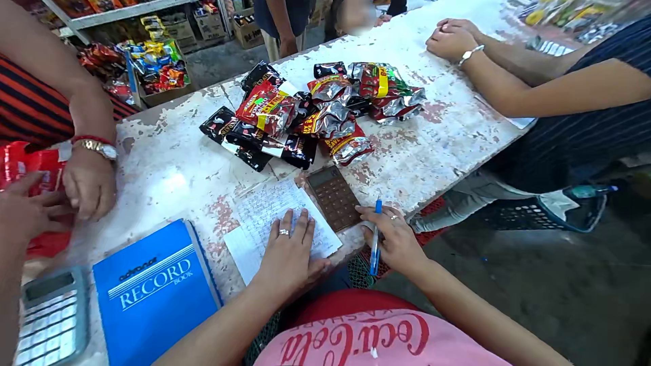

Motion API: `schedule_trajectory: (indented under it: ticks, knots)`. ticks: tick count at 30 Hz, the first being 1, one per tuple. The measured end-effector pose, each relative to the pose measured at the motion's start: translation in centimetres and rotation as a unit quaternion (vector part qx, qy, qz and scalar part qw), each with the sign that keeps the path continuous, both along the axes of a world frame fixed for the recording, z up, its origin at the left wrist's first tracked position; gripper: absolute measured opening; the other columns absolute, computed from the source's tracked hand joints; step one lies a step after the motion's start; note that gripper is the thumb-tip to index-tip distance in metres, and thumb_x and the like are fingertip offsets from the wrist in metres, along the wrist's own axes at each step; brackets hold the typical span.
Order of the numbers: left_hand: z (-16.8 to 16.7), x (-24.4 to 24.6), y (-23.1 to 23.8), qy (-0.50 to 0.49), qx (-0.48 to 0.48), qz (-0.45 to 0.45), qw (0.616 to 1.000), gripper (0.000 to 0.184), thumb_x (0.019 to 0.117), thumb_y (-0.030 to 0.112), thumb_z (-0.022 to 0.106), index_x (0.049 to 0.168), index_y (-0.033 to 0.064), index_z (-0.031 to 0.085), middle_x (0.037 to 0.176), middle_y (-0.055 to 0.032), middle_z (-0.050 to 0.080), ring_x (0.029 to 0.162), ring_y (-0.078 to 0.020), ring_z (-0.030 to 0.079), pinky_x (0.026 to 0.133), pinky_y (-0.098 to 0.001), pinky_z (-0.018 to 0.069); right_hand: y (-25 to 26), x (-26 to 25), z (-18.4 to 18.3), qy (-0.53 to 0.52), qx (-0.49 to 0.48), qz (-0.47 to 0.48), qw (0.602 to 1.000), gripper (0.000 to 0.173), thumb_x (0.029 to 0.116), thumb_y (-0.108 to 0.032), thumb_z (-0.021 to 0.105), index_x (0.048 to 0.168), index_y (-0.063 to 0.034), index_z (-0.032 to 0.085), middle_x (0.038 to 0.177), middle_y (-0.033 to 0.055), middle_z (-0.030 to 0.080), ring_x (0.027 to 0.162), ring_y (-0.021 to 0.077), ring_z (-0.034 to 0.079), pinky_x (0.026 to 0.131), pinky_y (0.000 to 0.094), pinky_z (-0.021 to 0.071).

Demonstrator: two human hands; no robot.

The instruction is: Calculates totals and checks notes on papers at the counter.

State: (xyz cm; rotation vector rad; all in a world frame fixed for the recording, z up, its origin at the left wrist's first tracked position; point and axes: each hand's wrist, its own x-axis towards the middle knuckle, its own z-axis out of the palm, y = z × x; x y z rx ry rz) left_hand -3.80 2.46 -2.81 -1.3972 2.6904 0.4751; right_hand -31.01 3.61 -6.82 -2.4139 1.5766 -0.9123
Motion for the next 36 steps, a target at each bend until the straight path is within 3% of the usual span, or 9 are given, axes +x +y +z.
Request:
schedule_trajectory:
  ticks: [5, 8, 11, 17, 23, 25, 27, 31, 36]
  knots:
    - [0.3, -0.2, 0.1, 0.018, 0.022, 0.008, 1.000, 0.086, 0.0974, 0.072, 0.038, 0.152, 0.0053, 0.046, 0.161, -0.0217, 0.037, 0.150, -0.0480, 0.028, 0.117, -0.0667, 0.0274, 0.0, 0.0, 0.0, 0.001, 0.001, 0.001, 1.000, 0.029, 0.1038, -0.026, 0.051, 0.118, -0.0082, 0.068, 0.124, 0.0096, 0.073, 0.114, 0.0256, 0.069, 0.106, 0.0515, 0.0469]
    - [0.0, -0.2, 0.4, 0.018, -0.021, 0.012, 1.000, 0.085, 0.0969, 0.072, 0.038, 0.149, 0.0065, 0.050, 0.157, -0.0185, 0.044, 0.144, -0.0444, 0.042, 0.108, -0.0625, 0.0404, -0.1, 0.0, 0.0, 0.000, -0.003, 0.002, 1.000, 0.028, 0.1041, -0.027, 0.050, 0.117, -0.0088, 0.067, 0.124, 0.0092, 0.073, 0.115, 0.0247, 0.068, 0.106, 0.0498, 0.0467]
    - [-0.2, -0.4, 0.8, -0.001, -0.042, 0.010, 0.999, 0.087, 0.0977, 0.072, 0.034, 0.150, 0.0048, 0.049, 0.158, -0.0178, 0.044, 0.141, -0.0422, 0.046, 0.104, -0.0590, 0.0453, 0.0, 0.0, -0.2, -0.003, -0.006, 0.002, 1.000, 0.027, 0.1037, -0.026, 0.051, 0.117, -0.0089, 0.067, 0.124, 0.0089, 0.073, 0.116, 0.0242, 0.068, 0.106, 0.0495, 0.0463]
    - [-0.3, -0.6, 1.2, 0.009, -0.040, 0.037, 0.998, 0.082, 0.0966, 0.069, 0.042, 0.149, 0.0067, 0.051, 0.155, -0.0303, 0.042, 0.140, -0.0479, 0.045, 0.107, -0.0574, 0.0447, -0.2, 0.1, 0.1, 0.037, -0.019, 0.000, 0.999, 0.026, 0.1034, -0.024, 0.050, 0.118, -0.0101, 0.067, 0.122, 0.0084, 0.073, 0.111, 0.0264, 0.070, 0.104, 0.0521, 0.0466]
    - [-0.4, -0.6, 1.2, 0.012, -0.046, 0.036, 0.998, 0.083, 0.0958, 0.069, 0.043, 0.148, 0.0066, 0.052, 0.153, -0.0320, 0.043, 0.139, -0.0500, 0.046, 0.107, -0.0574, 0.0452, -1.3, 0.5, 1.6, 0.070, 0.002, -0.006, 0.998, 0.028, 0.1005, -0.023, 0.052, 0.115, -0.0066, 0.070, 0.106, 0.0092, 0.076, 0.098, 0.0307, 0.073, 0.100, 0.0591, 0.0484]
    - [-0.5, -0.6, 1.2, 0.017, -0.060, 0.035, 0.997, 0.082, 0.0953, 0.069, 0.044, 0.147, 0.0062, 0.054, 0.152, -0.0320, 0.044, 0.137, -0.0501, 0.048, 0.105, -0.0576, 0.0468, -1.7, 1.2, 2.2, 0.062, 0.015, 0.001, 0.998, 0.028, 0.0998, -0.024, 0.054, 0.115, -0.0068, 0.070, 0.105, 0.0093, 0.076, 0.103, 0.0325, 0.071, 0.101, 0.0586, 0.0481]
    - [-0.5, -0.5, 1.2, 0.014, -0.062, 0.034, 0.997, 0.082, 0.0955, 0.069, 0.044, 0.147, 0.0065, 0.053, 0.152, -0.0319, 0.045, 0.137, -0.0495, 0.048, 0.105, -0.0575, 0.0469, -1.9, 2.1, 2.5, 0.032, 0.030, 0.029, 0.999, 0.029, 0.1005, -0.023, 0.054, 0.120, -0.0081, 0.070, 0.114, 0.0079, 0.075, 0.113, 0.0323, 0.068, 0.104, 0.0561, 0.0465]
    - [-0.4, -0.4, 1.2, 0.008, -0.056, 0.032, 0.998, 0.081, 0.0954, 0.069, 0.045, 0.148, 0.0070, 0.053, 0.152, -0.0319, 0.044, 0.138, -0.0490, 0.048, 0.107, -0.0568, 0.0455, -2.6, 4.1, 2.1, 0.022, 0.053, 0.090, 0.994, 0.028, 0.1013, -0.019, 0.050, 0.121, -0.0117, 0.069, 0.124, 0.0045, 0.073, 0.128, 0.0327, 0.060, 0.110, 0.0611, 0.0386]
    - [0.1, -0.6, 1.1, -0.008, -0.021, 0.034, 0.999, 0.082, 0.0969, 0.068, 0.043, 0.152, 0.0077, 0.048, 0.156, -0.0309, 0.039, 0.142, -0.0484, 0.043, 0.109, -0.0565, 0.0428, -2.4, 3.6, 1.9, 0.031, -0.014, 0.065, 0.997, 0.026, 0.1028, -0.021, 0.047, 0.112, -0.0133, 0.069, 0.106, 0.0030, 0.076, 0.120, 0.0309, 0.065, 0.110, 0.0617, 0.0372]
